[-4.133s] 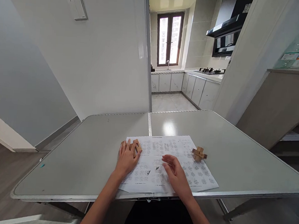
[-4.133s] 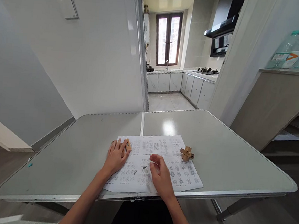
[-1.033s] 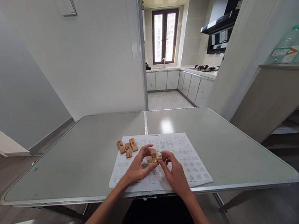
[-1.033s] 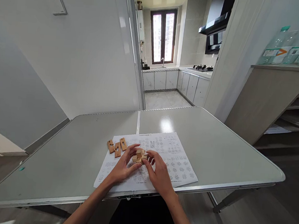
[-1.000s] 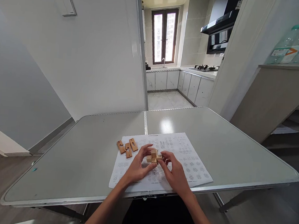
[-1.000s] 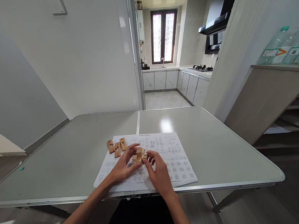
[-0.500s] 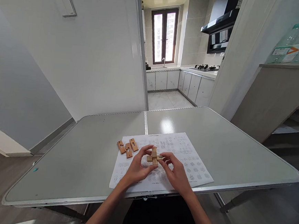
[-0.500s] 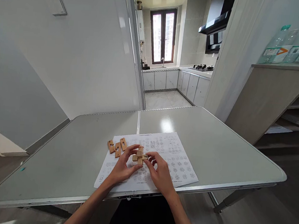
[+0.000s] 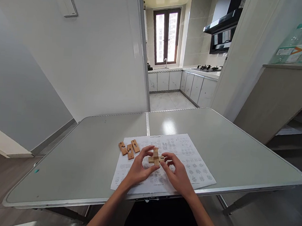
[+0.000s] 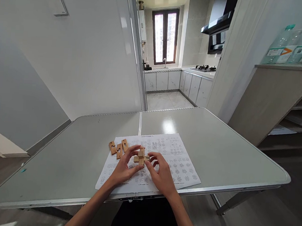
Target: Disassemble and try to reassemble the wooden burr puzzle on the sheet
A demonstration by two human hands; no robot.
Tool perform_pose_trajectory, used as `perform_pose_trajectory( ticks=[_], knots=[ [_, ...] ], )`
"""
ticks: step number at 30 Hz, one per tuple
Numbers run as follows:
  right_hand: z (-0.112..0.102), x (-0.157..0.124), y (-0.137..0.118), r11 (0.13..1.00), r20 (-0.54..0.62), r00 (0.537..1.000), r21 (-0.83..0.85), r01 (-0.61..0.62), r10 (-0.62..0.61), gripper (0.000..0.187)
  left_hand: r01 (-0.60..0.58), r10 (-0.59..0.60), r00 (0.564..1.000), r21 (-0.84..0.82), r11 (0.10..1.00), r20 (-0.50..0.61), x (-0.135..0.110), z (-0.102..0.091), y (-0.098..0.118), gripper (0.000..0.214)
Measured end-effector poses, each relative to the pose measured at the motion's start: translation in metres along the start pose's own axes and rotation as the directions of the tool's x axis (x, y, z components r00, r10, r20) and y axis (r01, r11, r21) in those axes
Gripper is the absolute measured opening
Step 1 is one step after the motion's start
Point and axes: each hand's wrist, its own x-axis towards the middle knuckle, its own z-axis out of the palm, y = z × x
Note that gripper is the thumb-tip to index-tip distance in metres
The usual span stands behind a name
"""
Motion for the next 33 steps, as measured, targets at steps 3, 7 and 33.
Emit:
perform_pose_trajectory(
  ticks=[3,7,33],
  knots=[
    [0.001,-0.001,-0.001,0.998,-0.008,0.999,0.041,-0.043,0.044,0.045,-0.057,0.057,0.998,0.110,0.992,0.008,-0.001,0.003,0.000,0.066],
    [0.003,-0.001,0.000,0.987,0.074,0.993,0.119,-0.104,0.096,0.051,-0.175,0.160,0.983,0.214,0.961,0.089,-0.004,0.006,0.000,0.064],
    [0.006,0.000,0.017,0.946,0.173,0.977,0.277,-0.169,0.124,0.045,-0.247,0.225,0.969,0.322,0.914,0.104,-0.005,0.007,-0.001,0.069]
  ],
)
